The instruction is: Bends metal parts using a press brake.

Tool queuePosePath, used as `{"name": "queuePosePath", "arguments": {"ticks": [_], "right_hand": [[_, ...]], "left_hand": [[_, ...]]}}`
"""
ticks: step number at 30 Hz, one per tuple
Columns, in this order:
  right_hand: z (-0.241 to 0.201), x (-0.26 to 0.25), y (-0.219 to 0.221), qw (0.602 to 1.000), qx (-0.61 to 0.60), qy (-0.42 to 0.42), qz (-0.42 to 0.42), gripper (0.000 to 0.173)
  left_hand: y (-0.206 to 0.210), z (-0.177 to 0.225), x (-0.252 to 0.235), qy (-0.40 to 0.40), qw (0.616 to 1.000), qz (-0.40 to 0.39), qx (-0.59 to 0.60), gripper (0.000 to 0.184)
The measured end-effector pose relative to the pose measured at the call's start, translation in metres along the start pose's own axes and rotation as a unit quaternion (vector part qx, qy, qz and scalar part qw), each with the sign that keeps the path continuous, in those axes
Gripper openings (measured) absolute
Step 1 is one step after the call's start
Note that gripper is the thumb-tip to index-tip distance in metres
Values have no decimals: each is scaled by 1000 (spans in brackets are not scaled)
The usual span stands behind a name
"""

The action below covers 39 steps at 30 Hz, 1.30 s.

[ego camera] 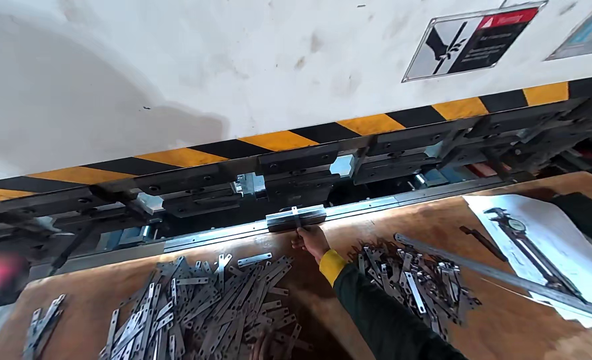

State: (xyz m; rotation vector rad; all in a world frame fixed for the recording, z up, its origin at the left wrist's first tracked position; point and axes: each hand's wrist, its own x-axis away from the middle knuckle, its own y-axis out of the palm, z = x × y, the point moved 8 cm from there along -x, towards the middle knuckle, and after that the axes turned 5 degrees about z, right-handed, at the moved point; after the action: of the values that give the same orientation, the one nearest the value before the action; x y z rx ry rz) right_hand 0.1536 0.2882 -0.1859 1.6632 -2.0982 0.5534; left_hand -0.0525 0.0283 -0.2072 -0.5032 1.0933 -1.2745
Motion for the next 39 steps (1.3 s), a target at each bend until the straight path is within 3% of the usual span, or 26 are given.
{"name": "queuePosePath", "arguments": {"ticks": [39], "right_hand": [[-2,2,0,1000,-17,22,-11,27]], "left_hand": [[-2,-1,2,6,1000,19,-7,46]]}}
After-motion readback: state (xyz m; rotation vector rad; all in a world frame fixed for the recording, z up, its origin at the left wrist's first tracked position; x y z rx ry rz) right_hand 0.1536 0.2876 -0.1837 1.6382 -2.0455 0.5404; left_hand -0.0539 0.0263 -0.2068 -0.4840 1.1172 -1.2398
